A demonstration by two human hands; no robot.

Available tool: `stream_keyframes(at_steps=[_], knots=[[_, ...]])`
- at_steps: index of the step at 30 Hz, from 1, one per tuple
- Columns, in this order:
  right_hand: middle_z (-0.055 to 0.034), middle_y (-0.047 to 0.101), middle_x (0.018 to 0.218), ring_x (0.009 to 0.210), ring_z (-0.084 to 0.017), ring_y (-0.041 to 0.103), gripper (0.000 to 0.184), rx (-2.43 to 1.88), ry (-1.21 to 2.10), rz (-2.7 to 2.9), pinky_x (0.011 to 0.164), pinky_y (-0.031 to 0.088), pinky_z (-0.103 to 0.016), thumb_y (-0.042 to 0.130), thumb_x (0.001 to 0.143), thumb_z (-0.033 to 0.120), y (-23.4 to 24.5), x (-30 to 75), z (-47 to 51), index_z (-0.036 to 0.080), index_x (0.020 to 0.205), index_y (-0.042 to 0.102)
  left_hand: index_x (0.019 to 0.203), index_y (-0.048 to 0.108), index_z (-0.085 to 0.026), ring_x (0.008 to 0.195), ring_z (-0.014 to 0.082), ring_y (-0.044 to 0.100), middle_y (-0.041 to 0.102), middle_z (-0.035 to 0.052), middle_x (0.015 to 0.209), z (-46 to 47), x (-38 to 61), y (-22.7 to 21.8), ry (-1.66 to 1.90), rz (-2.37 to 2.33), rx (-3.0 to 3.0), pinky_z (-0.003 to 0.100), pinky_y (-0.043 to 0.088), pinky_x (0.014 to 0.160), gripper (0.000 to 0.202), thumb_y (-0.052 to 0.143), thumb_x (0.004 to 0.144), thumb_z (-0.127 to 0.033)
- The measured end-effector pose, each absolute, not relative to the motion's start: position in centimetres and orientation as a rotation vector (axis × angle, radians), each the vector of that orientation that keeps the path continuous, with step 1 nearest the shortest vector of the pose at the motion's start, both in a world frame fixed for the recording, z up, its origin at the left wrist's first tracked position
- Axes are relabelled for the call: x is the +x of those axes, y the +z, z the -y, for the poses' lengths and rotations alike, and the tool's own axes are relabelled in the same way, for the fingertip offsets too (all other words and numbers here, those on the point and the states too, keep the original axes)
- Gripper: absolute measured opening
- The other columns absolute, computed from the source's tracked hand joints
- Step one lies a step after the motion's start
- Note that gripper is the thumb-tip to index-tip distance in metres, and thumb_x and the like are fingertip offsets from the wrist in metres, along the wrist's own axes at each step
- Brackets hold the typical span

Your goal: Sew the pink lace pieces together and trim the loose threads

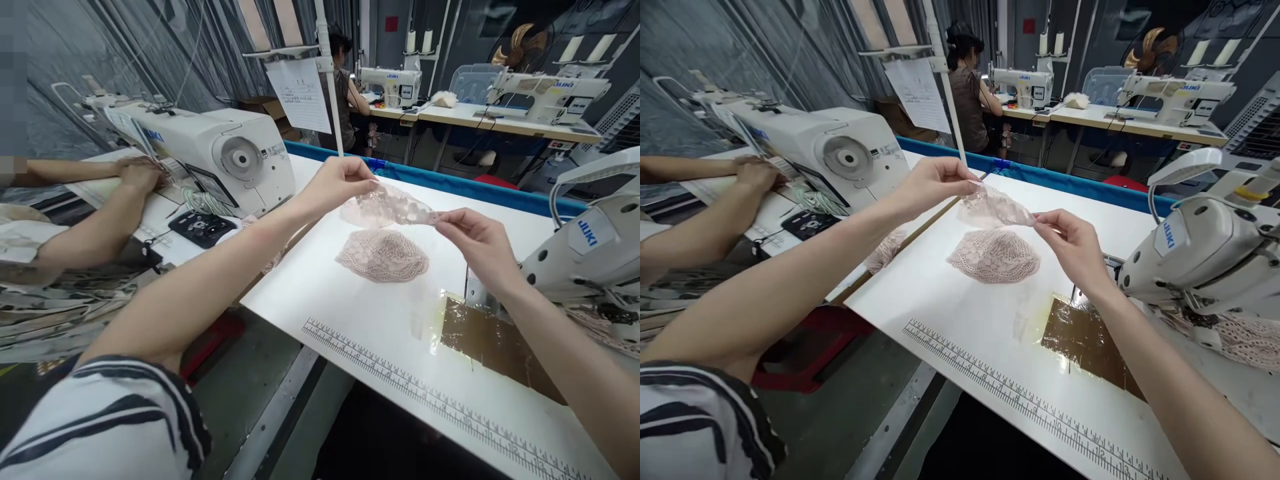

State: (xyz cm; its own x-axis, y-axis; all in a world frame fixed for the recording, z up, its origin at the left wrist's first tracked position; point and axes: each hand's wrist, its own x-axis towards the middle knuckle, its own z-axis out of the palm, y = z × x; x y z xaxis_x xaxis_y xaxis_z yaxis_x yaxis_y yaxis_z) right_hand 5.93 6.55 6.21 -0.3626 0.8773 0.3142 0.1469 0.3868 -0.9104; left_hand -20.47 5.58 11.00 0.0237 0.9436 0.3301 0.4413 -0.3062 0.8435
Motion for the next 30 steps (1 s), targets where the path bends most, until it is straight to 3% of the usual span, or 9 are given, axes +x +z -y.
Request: stream_keyframes(at_steps=[5, 9, 16, 23, 27, 30], knots=[[-0.0079, 0.066, 0.122, 0.118, -0.026, 0.058, 0.013, -0.959, 0.886, 2.039, 0.104, 0.041, -0.048, 0.062, 0.084, 0.031, 1.4, 6.1, -7.0, 0.021, 0.08, 0.068, 0.079, 0.066, -0.014, 0.101, 0.0205, 0.065, 0.071, 0.0106, 0.103, -3.8, -20.9, 4.9, 1.079, -1.455, 1.834, 0.04, 0.048, 0.096, 0.014, 0.068, 0.075, -0.027], [-0.0071, 0.067, 0.119, 0.124, -0.024, 0.054, 0.01, -0.948, 0.894, 2.068, 0.103, 0.043, -0.045, 0.059, 0.084, 0.027, -0.4, 6.1, -6.1, 0.023, 0.083, 0.068, 0.08, 0.066, -0.015, 0.105, 0.0228, 0.065, 0.07, 0.0111, 0.107, -1.5, -20.8, 1.0, 1.026, -1.466, 1.813, 0.04, 0.05, 0.092, 0.013, 0.064, 0.079, -0.028], [-0.0102, 0.061, 0.131, 0.128, -0.024, 0.051, 0.009, -0.935, 0.799, 2.052, 0.109, 0.036, -0.046, 0.061, 0.081, 0.019, 0.0, 5.9, -6.5, 0.022, 0.085, 0.068, 0.082, 0.066, -0.018, 0.122, 0.0244, 0.057, 0.068, 0.0102, 0.116, 0.3, -20.0, 2.2, 1.132, -1.478, 1.888, 0.043, 0.04, 0.107, 0.014, 0.065, 0.082, -0.031], [-0.0099, 0.067, 0.119, 0.129, -0.025, 0.05, 0.019, -0.899, 0.814, 2.133, 0.104, 0.042, -0.045, 0.056, 0.077, 0.008, -0.9, 6.0, -6.8, 0.021, 0.082, 0.07, 0.081, 0.067, -0.019, 0.127, 0.0261, 0.052, 0.066, 0.0107, 0.12, 2.1, -19.2, 1.2, 0.939, -1.557, 1.832, 0.045, 0.048, 0.1, 0.02, 0.062, 0.083, -0.039], [-0.0065, 0.064, 0.125, 0.135, -0.025, 0.043, 0.031, -0.874, 0.836, 2.219, 0.109, 0.036, -0.049, 0.053, 0.075, 0.004, -0.6, 6.3, -7.0, 0.023, 0.089, 0.073, 0.084, 0.07, -0.023, 0.134, 0.0277, 0.045, 0.062, 0.0085, 0.131, 2.1, -19.1, 1.4, 0.809, -1.576, 1.838, 0.055, 0.035, 0.11, 0.024, 0.061, 0.084, -0.045], [-0.006, 0.053, 0.14, 0.143, -0.029, 0.028, 0.043, -0.912, 0.85, 2.284, 0.114, 0.023, -0.058, 0.057, 0.073, 0.003, -0.3, 6.9, -6.8, 0.028, 0.105, 0.072, 0.078, 0.07, -0.025, 0.138, 0.03, 0.038, 0.056, 0.0058, 0.138, 2.1, -19.1, 1.7, 0.725, -1.596, 1.876, 0.063, 0.013, 0.116, 0.028, 0.06, 0.083, -0.05]])
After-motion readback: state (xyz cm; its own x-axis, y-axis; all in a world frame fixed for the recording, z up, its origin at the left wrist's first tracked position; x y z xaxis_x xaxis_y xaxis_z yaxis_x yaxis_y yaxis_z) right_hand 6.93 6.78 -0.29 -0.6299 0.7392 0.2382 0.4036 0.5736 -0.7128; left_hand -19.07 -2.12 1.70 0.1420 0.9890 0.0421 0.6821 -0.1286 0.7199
